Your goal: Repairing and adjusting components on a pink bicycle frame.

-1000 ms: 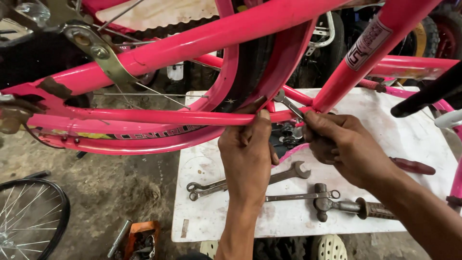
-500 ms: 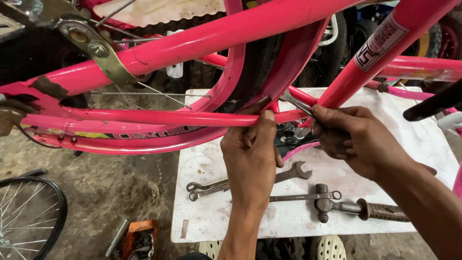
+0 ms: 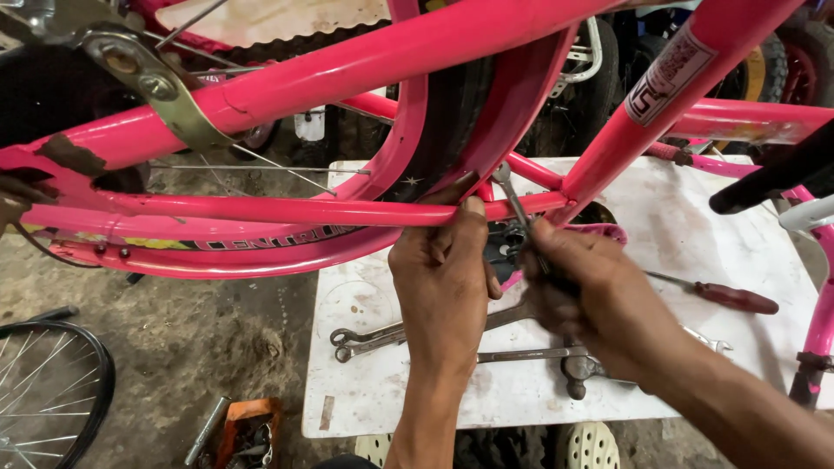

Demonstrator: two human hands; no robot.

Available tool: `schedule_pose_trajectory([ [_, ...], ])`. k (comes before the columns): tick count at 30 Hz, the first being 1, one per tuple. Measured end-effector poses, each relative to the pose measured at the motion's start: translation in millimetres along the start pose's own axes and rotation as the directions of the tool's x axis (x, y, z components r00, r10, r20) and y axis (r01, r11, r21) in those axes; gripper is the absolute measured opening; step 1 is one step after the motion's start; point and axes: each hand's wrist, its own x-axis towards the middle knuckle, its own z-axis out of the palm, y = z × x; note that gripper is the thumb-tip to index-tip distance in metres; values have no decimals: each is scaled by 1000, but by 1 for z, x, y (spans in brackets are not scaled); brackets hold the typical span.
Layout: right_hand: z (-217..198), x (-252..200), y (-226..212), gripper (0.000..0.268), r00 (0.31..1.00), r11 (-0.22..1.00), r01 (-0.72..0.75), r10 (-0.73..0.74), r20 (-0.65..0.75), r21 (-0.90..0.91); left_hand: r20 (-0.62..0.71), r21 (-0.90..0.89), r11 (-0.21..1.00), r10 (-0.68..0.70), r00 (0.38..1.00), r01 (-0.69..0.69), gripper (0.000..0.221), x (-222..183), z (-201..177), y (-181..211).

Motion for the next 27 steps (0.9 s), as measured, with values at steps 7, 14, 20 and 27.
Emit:
schedule_pose_trajectory([
  [7,23,-14,-5,38,997,997,-7,2,71,78,-23,8,999,-51,998,51,18,-4,5,3],
  [14,-5,-9,3,35,995,995,101,-101,22,19,-46,17,999,-31,998,32,19,0,1,2],
  [20,-19,3,-5,44,991,990,120,-123,49,72,-4,25,999,-29,1000,29,19,2,-1,2],
  [27,-36,29,-10,40,996,996,70,-66,60,-64,-10,37,999,-33,999,34,19,4,-4,4],
])
